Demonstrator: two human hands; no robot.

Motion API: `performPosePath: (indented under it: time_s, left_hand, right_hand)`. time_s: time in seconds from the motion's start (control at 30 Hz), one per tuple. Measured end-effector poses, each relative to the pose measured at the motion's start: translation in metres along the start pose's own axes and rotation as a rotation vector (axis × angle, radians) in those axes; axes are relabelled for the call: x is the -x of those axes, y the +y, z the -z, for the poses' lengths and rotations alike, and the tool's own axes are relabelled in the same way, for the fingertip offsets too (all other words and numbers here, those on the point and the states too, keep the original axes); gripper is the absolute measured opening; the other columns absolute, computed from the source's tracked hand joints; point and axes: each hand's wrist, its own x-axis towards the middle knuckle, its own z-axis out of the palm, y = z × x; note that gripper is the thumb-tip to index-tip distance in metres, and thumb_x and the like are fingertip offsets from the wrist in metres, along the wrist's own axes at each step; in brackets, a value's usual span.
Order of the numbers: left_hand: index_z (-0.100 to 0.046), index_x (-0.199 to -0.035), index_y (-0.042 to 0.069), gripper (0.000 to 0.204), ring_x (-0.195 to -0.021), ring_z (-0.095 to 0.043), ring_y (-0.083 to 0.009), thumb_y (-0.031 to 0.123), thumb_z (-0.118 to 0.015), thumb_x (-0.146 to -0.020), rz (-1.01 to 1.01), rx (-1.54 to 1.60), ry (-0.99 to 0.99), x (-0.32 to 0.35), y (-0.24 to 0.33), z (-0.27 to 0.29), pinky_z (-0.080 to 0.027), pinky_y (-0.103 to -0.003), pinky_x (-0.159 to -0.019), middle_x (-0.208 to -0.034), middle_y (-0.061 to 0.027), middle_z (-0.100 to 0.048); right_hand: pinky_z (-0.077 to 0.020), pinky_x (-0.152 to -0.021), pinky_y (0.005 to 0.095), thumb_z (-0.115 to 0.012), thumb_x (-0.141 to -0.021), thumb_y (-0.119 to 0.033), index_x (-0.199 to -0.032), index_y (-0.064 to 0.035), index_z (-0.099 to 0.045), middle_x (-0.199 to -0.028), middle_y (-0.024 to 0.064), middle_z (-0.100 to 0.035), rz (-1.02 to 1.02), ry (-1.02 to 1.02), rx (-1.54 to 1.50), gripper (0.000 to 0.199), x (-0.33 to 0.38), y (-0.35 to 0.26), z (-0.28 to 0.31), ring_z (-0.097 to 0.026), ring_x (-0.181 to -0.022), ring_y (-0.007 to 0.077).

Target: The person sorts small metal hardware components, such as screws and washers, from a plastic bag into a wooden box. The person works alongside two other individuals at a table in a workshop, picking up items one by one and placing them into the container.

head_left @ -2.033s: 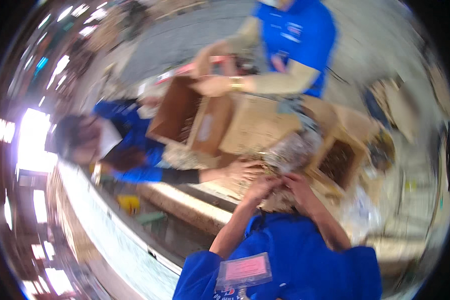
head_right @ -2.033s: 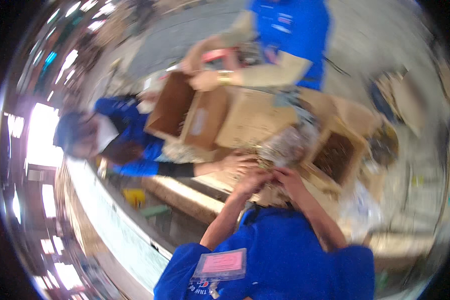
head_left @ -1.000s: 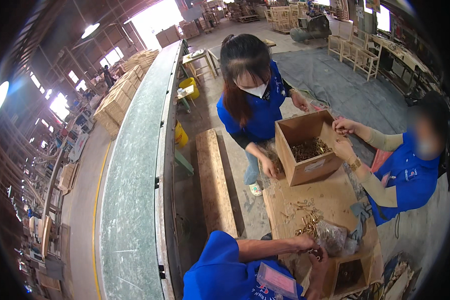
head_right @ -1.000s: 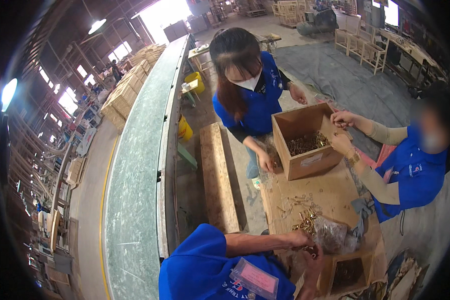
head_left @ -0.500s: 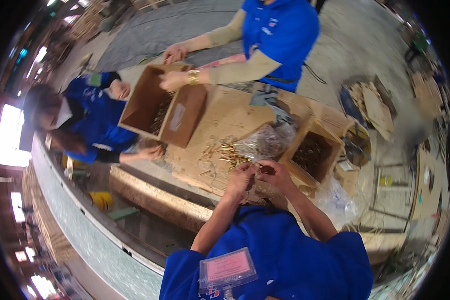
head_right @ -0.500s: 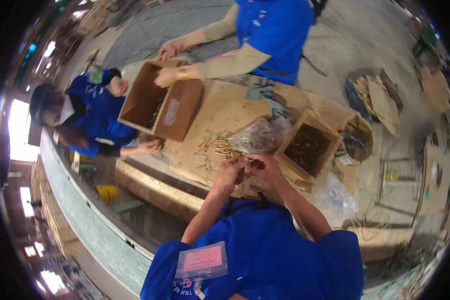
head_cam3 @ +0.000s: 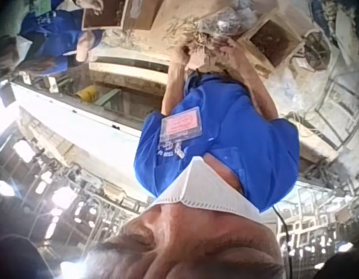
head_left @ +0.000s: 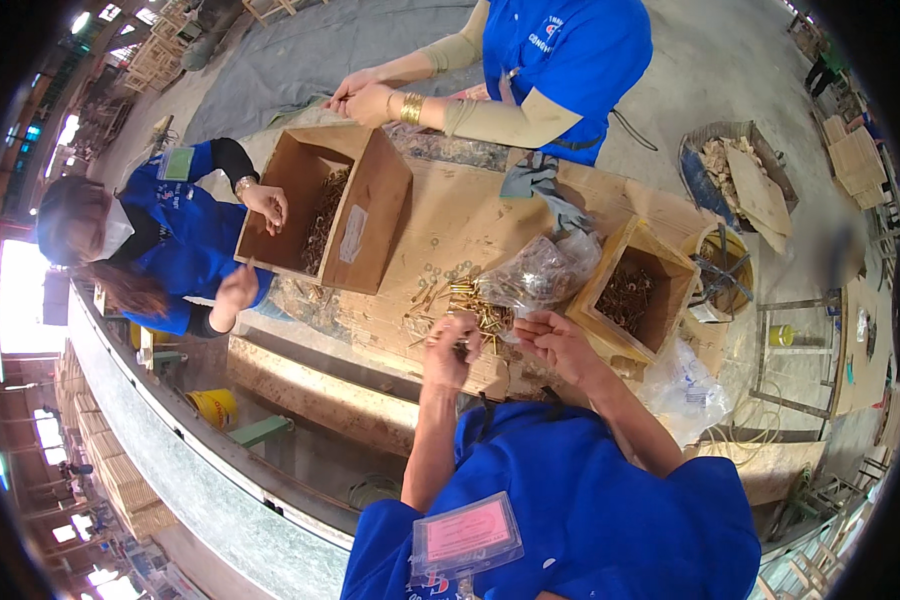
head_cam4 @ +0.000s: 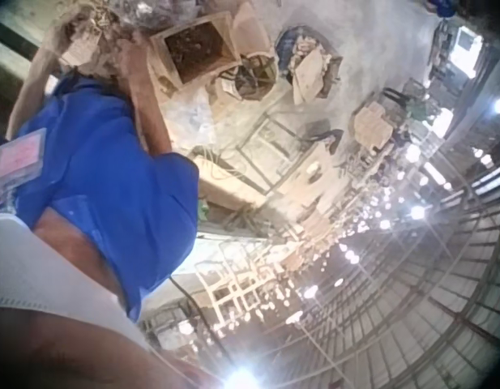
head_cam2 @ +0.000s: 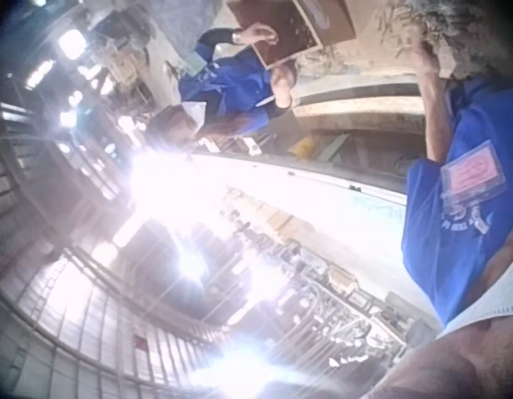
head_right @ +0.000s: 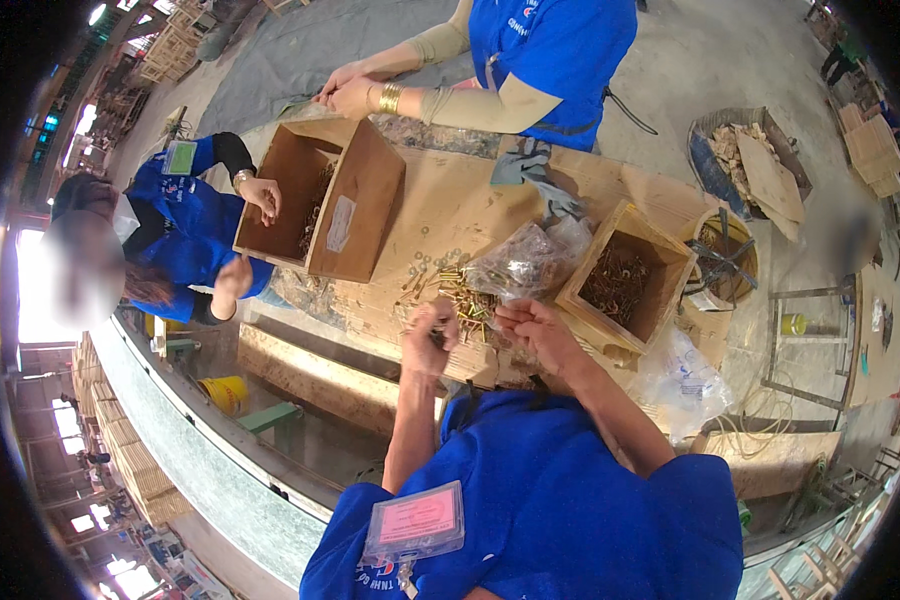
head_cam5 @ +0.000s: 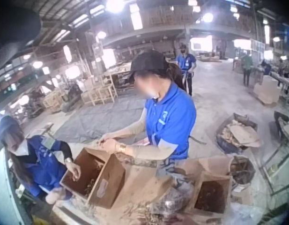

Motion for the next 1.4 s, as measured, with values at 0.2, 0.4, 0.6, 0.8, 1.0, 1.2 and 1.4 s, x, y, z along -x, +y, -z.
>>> performPosePath:
  time_s: [0.2,0.4,0.6,0.8,1.0,1.2,1.4]
  left_hand:
    - [-0.067,-0.09,0.01,0.01,-0.055,-0.051,-0.0128,0.021,-0.066,-0.091,-0.1,-0.224,0.332,0.001,0.03,0.09,-0.037,-0.026,-0.044,-0.069,-0.0018,-0.059]
    - [-0.071,-0.093,0.007,0.018,-0.072,-0.07,-0.0371,0.022,-0.062,-0.088,-0.265,-1.654,0.466,0.001,-0.001,0.12,-0.052,-0.047,-0.062,-0.079,-0.0191,-0.069]
    - [-0.068,-0.098,0.006,0.016,-0.069,-0.069,-0.0369,0.017,-0.061,-0.088,-0.287,-1.651,0.273,-0.013,-0.015,0.118,-0.054,-0.042,-0.061,-0.086,-0.0175,-0.072]
    - [-0.054,-0.082,0.008,0.012,-0.047,-0.037,-0.009,0.011,-0.06,-0.093,0.221,-0.116,-0.086,-0.001,-0.019,0.003,-0.029,-0.025,-0.044,-0.058,0.0016,-0.044]
    - [-0.06,-0.093,0.007,0.007,-0.047,-0.036,-0.0056,0.014,-0.062,-0.095,0.27,-0.192,-0.078,0.013,-0.043,-0.039,-0.026,-0.022,-0.042,-0.062,0.0034,-0.046]
    - [-0.064,-0.098,0.005,0.008,-0.047,-0.038,-0.0035,0.012,-0.064,-0.093,0.302,-0.278,-0.031,0.02,-0.053,-0.052,-0.026,-0.021,-0.042,-0.065,0.0043,-0.05]
    - [-0.067,-0.113,0.001,0.023,-0.084,-0.067,-0.019,0.001,-0.065,-0.089,-0.309,-1.04,-0.241,0.022,-0.053,-0.032,-0.052,-0.028,-0.067,-0.091,-0.0073,-0.07]
  right_hand:
    - [-0.0522,-0.099,0.0322,-0.049,-0.1,-0.002,-0.129,-0.0013,-0.05,-0.132,0.0143,-0.057,-0.214,0.095,0.024,0.03,0.012,0.01,0.004,-0.057,-0.123,0.0245]
    - [-0.048,-0.105,0.0356,-0.049,-0.097,0.002,-0.131,0.0,-0.047,-0.134,0.0157,-0.055,-0.26,0.184,-0.104,0.034,0.0,0.016,0.013,-0.053,-0.126,0.0274]
    - [-0.0438,-0.11,0.0408,-0.049,-0.093,0.008,-0.137,0.0002,-0.04,-0.141,0.0178,-0.048,-0.222,0.093,-0.21,0.046,0.009,0.015,0.012,-0.048,-0.131,0.0326]
    - [-0.0445,-0.109,0.0395,-0.047,-0.091,0.011,-0.14,-0.0024,-0.041,-0.14,0.0164,-0.05,-0.073,0.085,-0.33,0.05,0.009,0.013,0.015,-0.051,-0.128,0.032]
    - [-0.0482,-0.102,0.0381,-0.043,-0.091,0.01,-0.138,-0.0048,-0.046,-0.133,0.0143,-0.057,-0.037,0.022,-0.362,0.05,0.004,0.009,-0.002,-0.059,-0.118,0.0255]
    - [-0.0492,-0.098,0.038,-0.041,-0.09,0.009,-0.139,-0.0053,-0.045,-0.129,0.0128,-0.06,-0.017,0.033,-0.351,0.051,0.009,0.011,0.003,-0.061,-0.112,0.024]
    - [-0.0475,-0.101,0.037,-0.043,-0.092,0.005,-0.139,-0.005,-0.045,-0.134,0.013,-0.057,-0.058,-0.016,-0.378,0.048,0.018,-0.003,-0.013,-0.059,-0.116,0.0226]
